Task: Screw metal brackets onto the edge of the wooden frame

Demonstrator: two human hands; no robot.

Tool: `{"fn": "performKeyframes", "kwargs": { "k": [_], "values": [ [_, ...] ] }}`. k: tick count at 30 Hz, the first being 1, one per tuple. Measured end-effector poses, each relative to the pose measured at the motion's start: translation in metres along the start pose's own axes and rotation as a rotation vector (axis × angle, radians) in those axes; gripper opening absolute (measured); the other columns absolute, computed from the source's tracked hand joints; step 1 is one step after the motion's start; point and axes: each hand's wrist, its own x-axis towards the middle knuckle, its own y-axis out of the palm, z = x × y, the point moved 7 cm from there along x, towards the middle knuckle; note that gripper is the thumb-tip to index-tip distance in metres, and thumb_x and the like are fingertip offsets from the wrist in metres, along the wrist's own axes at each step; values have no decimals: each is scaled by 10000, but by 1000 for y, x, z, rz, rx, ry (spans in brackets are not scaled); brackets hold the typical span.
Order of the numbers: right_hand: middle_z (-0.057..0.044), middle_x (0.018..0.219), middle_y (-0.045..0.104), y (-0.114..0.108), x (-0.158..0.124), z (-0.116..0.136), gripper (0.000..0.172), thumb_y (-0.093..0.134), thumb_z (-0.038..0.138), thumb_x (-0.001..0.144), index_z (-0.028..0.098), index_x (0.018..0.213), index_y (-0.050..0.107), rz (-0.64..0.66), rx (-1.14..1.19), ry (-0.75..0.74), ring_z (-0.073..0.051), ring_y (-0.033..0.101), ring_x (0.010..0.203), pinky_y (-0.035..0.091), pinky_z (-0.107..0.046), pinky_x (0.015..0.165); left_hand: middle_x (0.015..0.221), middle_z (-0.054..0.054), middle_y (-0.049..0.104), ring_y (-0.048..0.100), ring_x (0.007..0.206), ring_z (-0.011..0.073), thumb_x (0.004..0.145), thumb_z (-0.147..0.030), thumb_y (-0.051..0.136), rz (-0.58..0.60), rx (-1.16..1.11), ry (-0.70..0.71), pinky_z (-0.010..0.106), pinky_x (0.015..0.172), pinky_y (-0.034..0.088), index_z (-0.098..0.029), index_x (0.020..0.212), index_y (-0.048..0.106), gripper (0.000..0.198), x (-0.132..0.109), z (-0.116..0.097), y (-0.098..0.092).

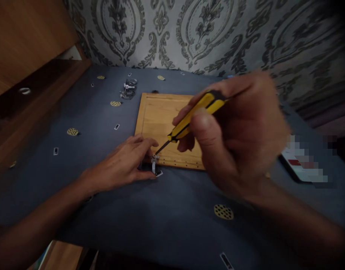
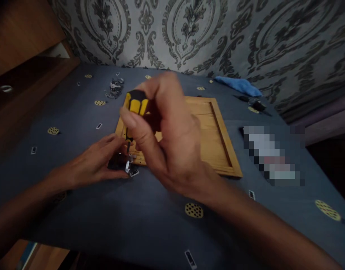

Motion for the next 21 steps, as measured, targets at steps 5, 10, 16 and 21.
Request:
{"fn": "performKeyframes", "kwargs": {
  "k": [5,10,16,21],
  "values": [
    [37,889,612,14,3,-5,131,562,347,1074,294,981,487,15,101,-127,-114,588,571,529,-305,568,1061,37,663,632,1151,312,877,-390,796,-2,-36,-19,459,938,583,-279,1241,499,483,0,-1,-1],
    [16,855,617,21,0,-23,139,554,384,1051,289,993,470,31,41,-21,-151,581,591,496,-317,521,1126,53,665,620,1188,321,868,-431,811,-26,-7,-22,473,969,562,-270,1265,503,527,-1,1,0],
    [16,845,601,20,0,-27,179,547,428,1054,284,996,458,7,24,-8,-144,583,587,501,-300,512,1120,62,670,610,1206,317,859,-362,832,-23,-15,-23,467,984,550,-249,1348,476,616,-2,2,1],
    [23,817,581,19,1,-27,229,541,482,1057,291,989,435,-19,46,-7,-141,547,570,479,-292,486,1104,49,671,614,1188,307,866,-329,820,-25,-7,-3,458,969,553,-255,1325,478,577,-1,0,0]
  ]
}}
